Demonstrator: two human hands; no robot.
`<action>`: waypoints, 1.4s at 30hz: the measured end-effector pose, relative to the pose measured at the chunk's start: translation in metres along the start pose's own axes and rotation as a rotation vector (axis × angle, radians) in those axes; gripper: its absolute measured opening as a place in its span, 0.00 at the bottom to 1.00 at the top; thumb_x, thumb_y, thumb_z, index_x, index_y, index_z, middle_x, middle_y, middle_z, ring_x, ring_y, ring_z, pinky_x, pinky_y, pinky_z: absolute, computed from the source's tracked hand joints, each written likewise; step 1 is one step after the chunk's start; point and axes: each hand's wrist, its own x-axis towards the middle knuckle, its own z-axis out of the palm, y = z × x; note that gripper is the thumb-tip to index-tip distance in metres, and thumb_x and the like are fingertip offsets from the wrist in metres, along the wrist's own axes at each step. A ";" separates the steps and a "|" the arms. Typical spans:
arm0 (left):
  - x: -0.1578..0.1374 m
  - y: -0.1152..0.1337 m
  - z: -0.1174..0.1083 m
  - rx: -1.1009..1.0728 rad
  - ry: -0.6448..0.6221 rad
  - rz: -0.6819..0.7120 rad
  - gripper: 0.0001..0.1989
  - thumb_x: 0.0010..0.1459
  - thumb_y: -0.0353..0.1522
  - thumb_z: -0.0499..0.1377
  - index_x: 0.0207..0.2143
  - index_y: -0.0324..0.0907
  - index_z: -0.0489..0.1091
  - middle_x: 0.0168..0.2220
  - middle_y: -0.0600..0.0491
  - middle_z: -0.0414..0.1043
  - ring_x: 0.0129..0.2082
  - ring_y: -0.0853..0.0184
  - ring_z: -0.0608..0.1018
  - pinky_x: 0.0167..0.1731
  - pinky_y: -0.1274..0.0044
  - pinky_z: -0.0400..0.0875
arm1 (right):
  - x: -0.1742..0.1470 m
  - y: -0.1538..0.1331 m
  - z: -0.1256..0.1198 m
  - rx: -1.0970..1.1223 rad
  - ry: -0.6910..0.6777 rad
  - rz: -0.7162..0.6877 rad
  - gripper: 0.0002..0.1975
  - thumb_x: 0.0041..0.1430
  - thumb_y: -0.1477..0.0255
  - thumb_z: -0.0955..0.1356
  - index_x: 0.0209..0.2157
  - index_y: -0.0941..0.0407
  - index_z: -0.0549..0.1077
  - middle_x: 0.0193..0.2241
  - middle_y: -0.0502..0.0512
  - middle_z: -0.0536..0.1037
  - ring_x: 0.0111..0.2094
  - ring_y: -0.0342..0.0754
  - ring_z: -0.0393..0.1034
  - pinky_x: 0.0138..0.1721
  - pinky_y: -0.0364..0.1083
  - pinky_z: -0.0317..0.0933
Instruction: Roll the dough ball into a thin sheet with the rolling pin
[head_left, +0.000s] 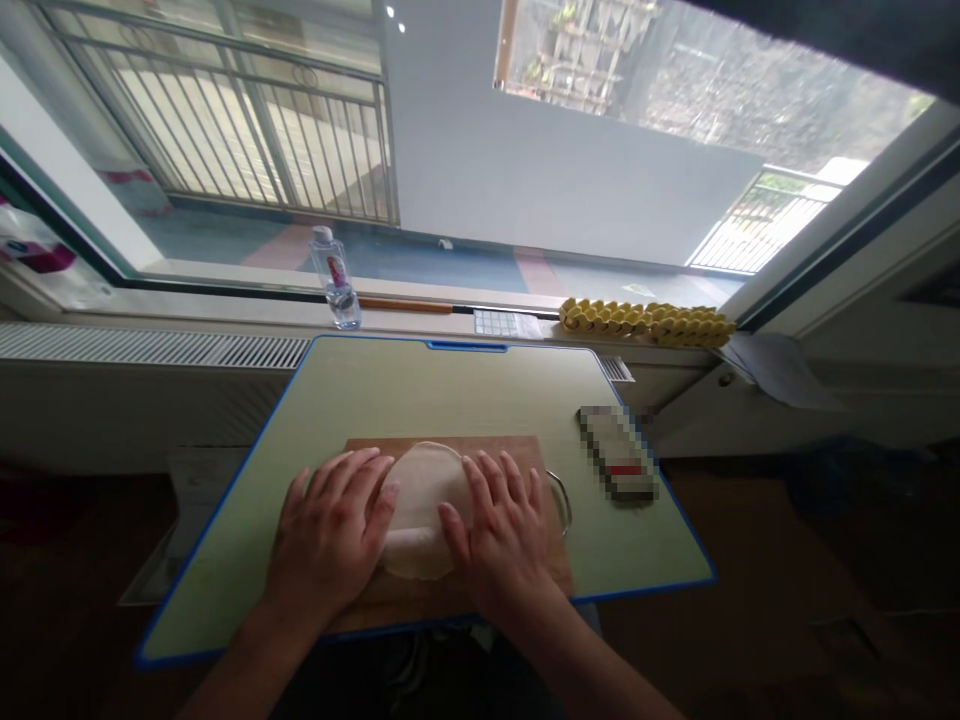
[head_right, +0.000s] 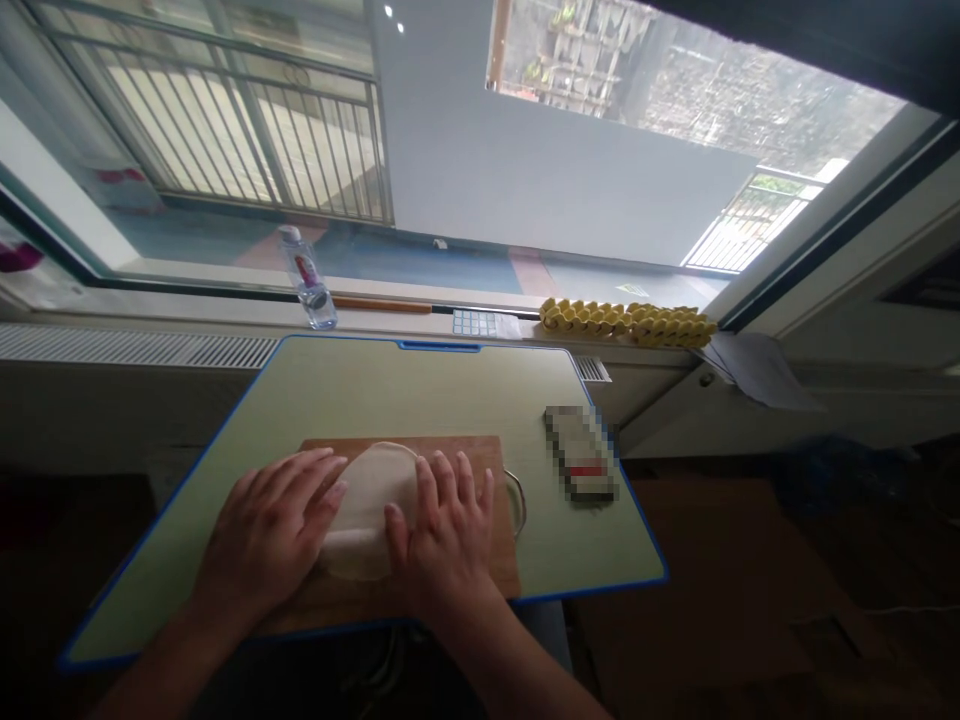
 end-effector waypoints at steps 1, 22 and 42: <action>-0.001 0.000 0.000 -0.001 0.007 -0.004 0.21 0.72 0.43 0.48 0.56 0.50 0.77 0.62 0.47 0.78 0.63 0.51 0.75 0.64 0.56 0.63 | 0.000 0.000 0.000 0.004 -0.002 0.003 0.30 0.75 0.53 0.60 0.70 0.51 0.68 0.71 0.58 0.67 0.73 0.64 0.54 0.73 0.68 0.41; 0.041 -0.006 0.011 0.048 -0.044 -0.081 0.20 0.72 0.44 0.50 0.53 0.47 0.77 0.59 0.45 0.79 0.59 0.50 0.77 0.61 0.57 0.65 | 0.046 0.000 -0.001 0.012 -0.039 0.023 0.31 0.75 0.50 0.60 0.70 0.52 0.67 0.71 0.60 0.68 0.73 0.66 0.54 0.72 0.68 0.42; 0.071 -0.007 0.015 0.101 -0.156 -0.161 0.20 0.72 0.44 0.51 0.52 0.46 0.78 0.59 0.44 0.79 0.59 0.49 0.77 0.60 0.57 0.65 | 0.080 0.001 0.001 -0.038 -0.011 0.040 0.27 0.75 0.52 0.61 0.64 0.54 0.72 0.63 0.63 0.75 0.65 0.61 0.62 0.69 0.63 0.48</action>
